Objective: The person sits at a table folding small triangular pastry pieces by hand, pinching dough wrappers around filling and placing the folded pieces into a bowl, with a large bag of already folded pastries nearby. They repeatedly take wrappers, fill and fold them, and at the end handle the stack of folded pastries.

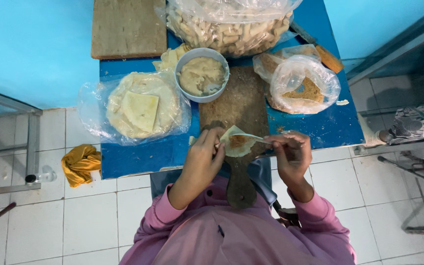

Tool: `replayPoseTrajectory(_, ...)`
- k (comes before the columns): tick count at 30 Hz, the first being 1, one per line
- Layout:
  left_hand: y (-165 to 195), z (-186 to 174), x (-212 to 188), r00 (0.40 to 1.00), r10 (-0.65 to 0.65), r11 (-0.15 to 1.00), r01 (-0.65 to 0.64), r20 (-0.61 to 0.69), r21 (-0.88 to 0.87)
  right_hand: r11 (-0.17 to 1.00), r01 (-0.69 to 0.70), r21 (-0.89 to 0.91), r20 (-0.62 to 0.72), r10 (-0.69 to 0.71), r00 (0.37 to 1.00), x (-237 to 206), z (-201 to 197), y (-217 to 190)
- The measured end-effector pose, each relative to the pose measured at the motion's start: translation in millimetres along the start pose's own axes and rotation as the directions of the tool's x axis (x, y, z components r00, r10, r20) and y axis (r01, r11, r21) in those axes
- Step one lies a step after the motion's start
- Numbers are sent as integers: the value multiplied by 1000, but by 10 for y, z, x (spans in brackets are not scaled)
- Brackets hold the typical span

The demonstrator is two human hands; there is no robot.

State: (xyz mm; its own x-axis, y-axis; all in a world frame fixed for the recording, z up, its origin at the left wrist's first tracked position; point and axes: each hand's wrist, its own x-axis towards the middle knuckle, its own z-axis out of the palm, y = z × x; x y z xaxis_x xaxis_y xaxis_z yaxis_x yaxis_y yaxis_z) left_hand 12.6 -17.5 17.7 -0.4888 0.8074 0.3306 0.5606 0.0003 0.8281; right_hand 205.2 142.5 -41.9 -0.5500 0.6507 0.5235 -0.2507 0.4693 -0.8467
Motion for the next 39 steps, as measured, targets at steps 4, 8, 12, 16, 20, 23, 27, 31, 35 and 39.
replayPoseTrajectory(4,14,-6,17,1000,-16,1000,16,5,-5,998,64,-8,7,-64,998,7,10,8)
replayPoseTrajectory(8,32,13,25,1000,-16,999,16,-14,30,996,93,-9,16,-93,996,-5,18,11)
replayPoseTrajectory(12,41,76,65,998,-10,992,17,-61,127,994,109,-6,29,-109,994,6,4,20)
replayPoseTrajectory(16,49,95,77,999,4,985,5,-51,170,1000,12,29,-12,-11,1000,39,7,25)
replayPoseTrajectory(20,53,33,28,999,21,993,-18,-25,119,979,-155,132,-87,167,982,94,-50,10)
replayPoseTrajectory(23,49,6,6,999,34,995,-32,-16,95,988,-145,58,-182,154,971,192,-262,4)
replayPoseTrajectory(27,28,-1,-16,1000,6,996,-6,7,91,991,18,-130,-348,-63,935,471,-674,109)
replayPoseTrajectory(31,5,2,-36,998,68,992,-66,-15,104,934,47,-355,-385,-192,903,732,-835,215)
replayPoseTrajectory(35,-9,12,-46,996,87,990,-85,-18,114,756,-20,-655,-274,-212,938,873,-575,99)
replayPoseTrajectory(39,-28,39,-39,994,107,986,-103,-25,129,541,204,-816,80,-243,967,1010,-204,-230)
